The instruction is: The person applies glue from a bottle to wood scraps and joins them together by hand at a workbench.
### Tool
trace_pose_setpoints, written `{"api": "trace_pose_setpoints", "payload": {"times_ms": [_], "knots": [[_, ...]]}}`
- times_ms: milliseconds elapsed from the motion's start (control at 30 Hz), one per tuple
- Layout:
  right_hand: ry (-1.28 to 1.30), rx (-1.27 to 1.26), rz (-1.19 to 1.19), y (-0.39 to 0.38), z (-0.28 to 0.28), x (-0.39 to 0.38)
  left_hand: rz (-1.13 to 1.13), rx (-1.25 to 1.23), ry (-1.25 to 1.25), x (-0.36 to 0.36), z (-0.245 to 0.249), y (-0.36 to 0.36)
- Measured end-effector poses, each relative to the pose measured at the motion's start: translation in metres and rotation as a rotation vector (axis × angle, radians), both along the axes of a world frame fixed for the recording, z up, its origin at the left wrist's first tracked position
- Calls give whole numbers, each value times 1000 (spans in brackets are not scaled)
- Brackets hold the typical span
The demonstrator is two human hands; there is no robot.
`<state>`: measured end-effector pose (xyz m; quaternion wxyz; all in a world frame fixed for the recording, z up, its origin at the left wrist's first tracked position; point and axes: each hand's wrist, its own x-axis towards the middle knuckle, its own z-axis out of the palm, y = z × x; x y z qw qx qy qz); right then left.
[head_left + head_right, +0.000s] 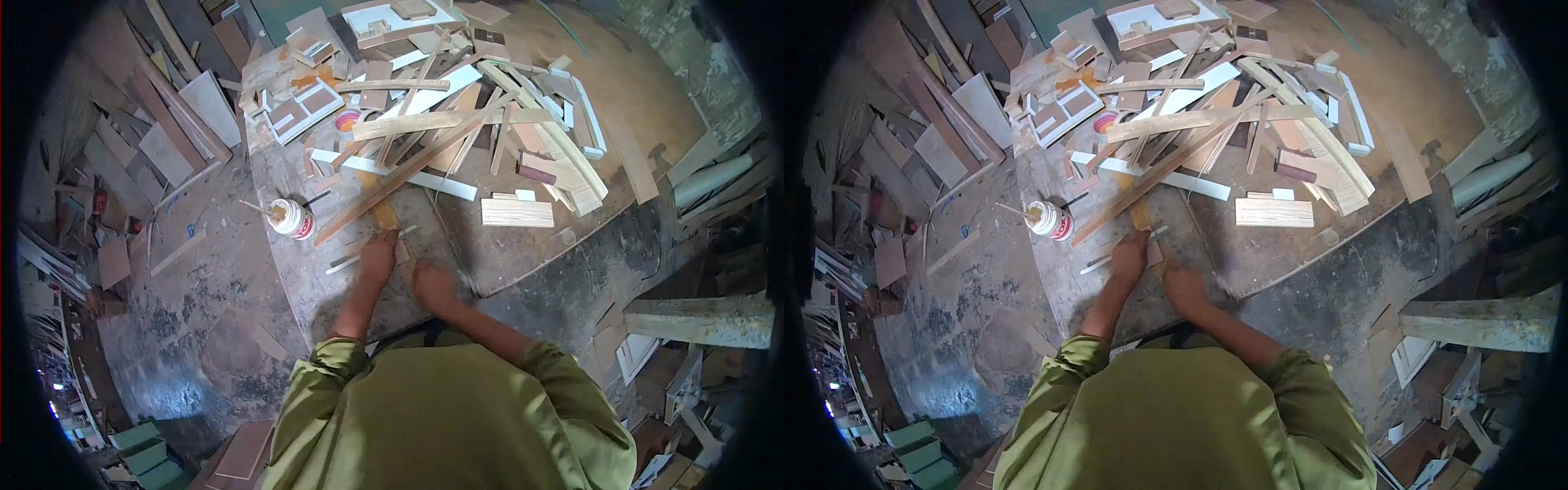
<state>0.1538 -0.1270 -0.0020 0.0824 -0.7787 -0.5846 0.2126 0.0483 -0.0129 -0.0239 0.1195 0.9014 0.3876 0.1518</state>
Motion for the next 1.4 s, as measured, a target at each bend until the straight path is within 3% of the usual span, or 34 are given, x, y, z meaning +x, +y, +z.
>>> {"api": "trace_pose_setpoints", "payload": {"times_ms": [67, 267, 367, 567, 667, 767, 867, 967, 1167, 1400], "knots": [[23, -50, -41, -10, 7, -1, -2, 4, -40, 0, -2, 1], [-41, 197, -29, 48, -24, 2, 6, -39, 1, 1, 4, 0], [-91, 139, 61, 42, -17, 4, -2, -13, -28, -1, 1, -1], [-20, -12, 17, -6, 16, 2, 5, -24, -42, -1, -7, 2], [-80, 208, 100, 28, -19, 6, 1, -40, -27, -1, -7, 2], [-100, 161, -1, 49, -9, 3, 3, -34, -43, -3, -3, -1], [-80, 110, 25, 20, -20, 1, 8, -26, -46, -1, -4, 1], [-45, 8, 38, -8, 6, 3, 14, -20, -28, -1, -3, 2], [-5, 200, -13, 48, -29, 7, -9, 4, -66, -1, -9, 3], [3, 43, 20, -3, 2, 4, 10, 32, -32, -1, -7, 1]]}}
